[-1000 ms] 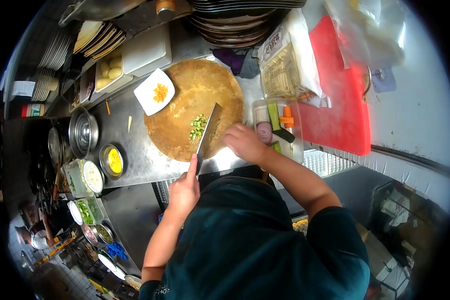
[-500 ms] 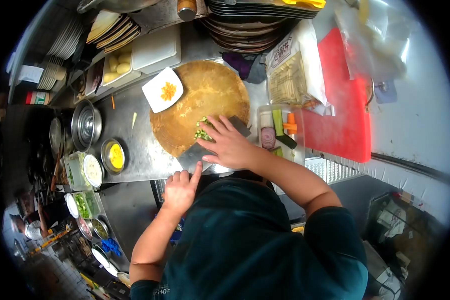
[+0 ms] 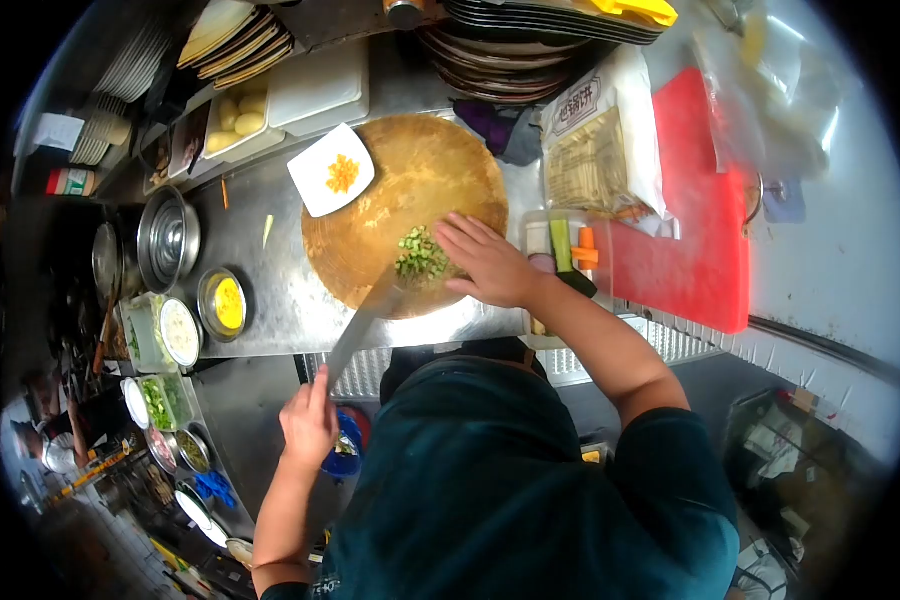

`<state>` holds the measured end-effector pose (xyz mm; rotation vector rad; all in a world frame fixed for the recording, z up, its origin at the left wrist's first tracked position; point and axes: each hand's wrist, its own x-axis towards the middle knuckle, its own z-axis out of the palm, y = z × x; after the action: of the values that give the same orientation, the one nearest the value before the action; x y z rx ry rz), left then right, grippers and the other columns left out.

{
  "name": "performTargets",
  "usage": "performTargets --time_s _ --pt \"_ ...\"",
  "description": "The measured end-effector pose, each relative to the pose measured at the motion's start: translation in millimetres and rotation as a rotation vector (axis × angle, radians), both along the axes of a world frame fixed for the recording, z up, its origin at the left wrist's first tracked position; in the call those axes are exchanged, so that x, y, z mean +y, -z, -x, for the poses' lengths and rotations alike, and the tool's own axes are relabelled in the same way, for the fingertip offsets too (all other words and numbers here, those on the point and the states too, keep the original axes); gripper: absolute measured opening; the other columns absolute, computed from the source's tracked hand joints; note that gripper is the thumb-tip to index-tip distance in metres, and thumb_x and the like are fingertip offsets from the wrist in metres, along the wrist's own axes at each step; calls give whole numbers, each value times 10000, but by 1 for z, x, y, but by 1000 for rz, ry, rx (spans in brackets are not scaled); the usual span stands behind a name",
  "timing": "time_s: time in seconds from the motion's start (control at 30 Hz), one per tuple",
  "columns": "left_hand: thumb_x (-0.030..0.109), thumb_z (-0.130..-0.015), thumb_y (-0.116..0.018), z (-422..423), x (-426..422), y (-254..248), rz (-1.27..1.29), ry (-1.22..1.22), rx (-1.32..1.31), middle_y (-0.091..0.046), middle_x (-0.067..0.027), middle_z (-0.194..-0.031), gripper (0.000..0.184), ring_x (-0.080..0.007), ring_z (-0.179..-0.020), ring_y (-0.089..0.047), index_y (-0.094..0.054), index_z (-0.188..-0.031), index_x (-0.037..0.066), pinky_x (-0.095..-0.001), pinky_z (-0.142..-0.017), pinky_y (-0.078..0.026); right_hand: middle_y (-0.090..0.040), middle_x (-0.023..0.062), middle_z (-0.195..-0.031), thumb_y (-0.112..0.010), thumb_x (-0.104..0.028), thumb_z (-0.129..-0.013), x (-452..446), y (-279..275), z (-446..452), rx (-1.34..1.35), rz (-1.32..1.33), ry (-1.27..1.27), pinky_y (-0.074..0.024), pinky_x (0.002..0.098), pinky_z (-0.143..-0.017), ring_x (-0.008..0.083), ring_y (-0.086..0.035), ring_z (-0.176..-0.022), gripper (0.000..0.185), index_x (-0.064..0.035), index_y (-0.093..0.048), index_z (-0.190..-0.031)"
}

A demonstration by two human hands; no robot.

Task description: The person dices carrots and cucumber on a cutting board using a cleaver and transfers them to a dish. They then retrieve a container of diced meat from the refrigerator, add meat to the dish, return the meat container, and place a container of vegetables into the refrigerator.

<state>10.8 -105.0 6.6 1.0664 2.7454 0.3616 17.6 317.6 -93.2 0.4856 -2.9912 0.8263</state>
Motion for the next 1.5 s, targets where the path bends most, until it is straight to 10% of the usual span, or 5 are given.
performTargets --time_s 0.07,0.2,0.33,1.03,1.5 --pt "-40 -924 -626 1 1 17 -229 -127 -165 -711 -230 -916 681 -411 -793 -720 -423 -1570 31 -441 -689 -582 -332 214 -1675 -618 -462 -1012 -4 3 1 21 -39 24 -194 498 -1298 380 -234 -1587 797 7 -358 -1601" --pt "16 -1032 -582 2 12 48 -507 -719 -924 -639 -43 -767 854 -113 -575 -552 -102 -1711 209 -307 -536 -513 -338 229 -1664 -645 -474 -996 -13 13 16 44 -95 72 -196 500 -1295 388 -248 -1578 830 14 -350 -1599" --pt "7 -1044 -572 0 36 79 -677 -754 -1064 -574 -15 -712 862 -92 -527 -500 -79 -1714 233 -270 -481 -468 -335 245 -1658 -646 -476 -1003 -30 20 27 51 -79 200 -202 514 -1294 406 -257 -1570 822 26 -362 -1587" --pt "43 -1045 -592 29 134 89 -577 -485 -1177 -555 -7 -682 820 -107 -523 -509 -121 -1708 148 -262 -491 -468 -392 333 -1581 -622 -223 -1023 -96 19 61 182 122 633 -282 556 -1244 498 -351 -1489 558 52 -489 -1490" --pt "-10 -1018 -563 127 114 -5 -774 -682 -733 -656 -39 -812 801 -86 -532 -513 -188 -1704 164 -284 -482 -458 -424 285 -1596 -570 -177 -1052 -148 -50 233 376 404 326 -306 491 -1255 455 -333 -1526 490 68 -516 -1473"
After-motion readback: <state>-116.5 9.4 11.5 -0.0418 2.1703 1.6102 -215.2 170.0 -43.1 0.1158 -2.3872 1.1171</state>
